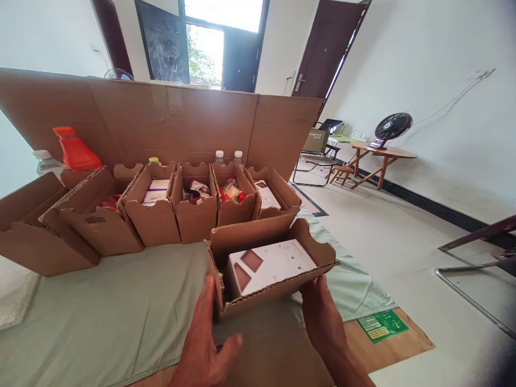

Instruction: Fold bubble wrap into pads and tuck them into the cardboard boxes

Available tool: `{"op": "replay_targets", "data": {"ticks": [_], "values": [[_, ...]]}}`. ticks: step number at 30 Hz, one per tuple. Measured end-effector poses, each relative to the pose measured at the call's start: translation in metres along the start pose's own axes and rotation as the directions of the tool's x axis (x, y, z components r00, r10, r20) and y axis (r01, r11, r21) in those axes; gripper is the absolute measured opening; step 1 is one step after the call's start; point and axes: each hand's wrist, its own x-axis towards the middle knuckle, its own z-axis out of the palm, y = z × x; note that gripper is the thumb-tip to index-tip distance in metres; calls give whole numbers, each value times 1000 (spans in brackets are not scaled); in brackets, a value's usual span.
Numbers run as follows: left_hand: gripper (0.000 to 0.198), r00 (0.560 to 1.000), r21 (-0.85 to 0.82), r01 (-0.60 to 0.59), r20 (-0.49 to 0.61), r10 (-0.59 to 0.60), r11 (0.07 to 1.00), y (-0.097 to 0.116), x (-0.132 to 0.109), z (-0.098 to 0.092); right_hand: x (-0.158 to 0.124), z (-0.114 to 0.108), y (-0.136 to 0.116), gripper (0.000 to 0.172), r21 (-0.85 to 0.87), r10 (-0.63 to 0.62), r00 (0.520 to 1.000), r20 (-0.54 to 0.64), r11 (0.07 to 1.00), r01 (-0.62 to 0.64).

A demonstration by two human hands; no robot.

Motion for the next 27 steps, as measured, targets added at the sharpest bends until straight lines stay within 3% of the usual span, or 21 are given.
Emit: {"op": "replay_targets", "data": {"ticks": [3, 7, 9, 11, 14, 18, 22, 25, 27], "values": [[80, 985, -97, 95, -137, -108, 991, -1, 0, -24, -12, 27, -1, 55, 68, 87, 994, 66, 993, -92], [68, 933, -104, 184, -295, -207, 977, -13, -2, -72, -18, 74, -1, 55, 117, 27, 942, 335, 991, -70], [67, 911, -91, 208, -346, -226, 974, -22, -1, -83, -15, 93, 1, 52, 121, -25, 905, 425, 992, -30], [69, 900, -117, 226, -354, -253, 967, -31, 3, -82, -7, 101, 4, 51, 121, -45, 891, 452, 993, -12], [69, 909, -225, 233, -296, -294, 946, -34, 14, -65, 10, 93, 9, 53, 112, -30, 914, 404, 994, -17], [62, 923, -334, 224, -228, -310, 915, -20, 32, -48, 25, 72, 13, 61, 50, -22, 953, 302, 999, 7], [59, 912, -339, 250, -232, -338, 907, -19, 36, -57, 19, 64, 10, 57, -4, -29, 935, 354, 999, 32], [54, 878, -298, 309, -277, -391, 903, -38, 32, -66, 22, 58, 2, 58, -130, -15, 893, 449, 988, 81], [53, 865, -274, 322, -305, -400, 906, -53, 30, -68, 37, 52, -5, 61, -250, -32, 905, 423, 956, 151]]}}
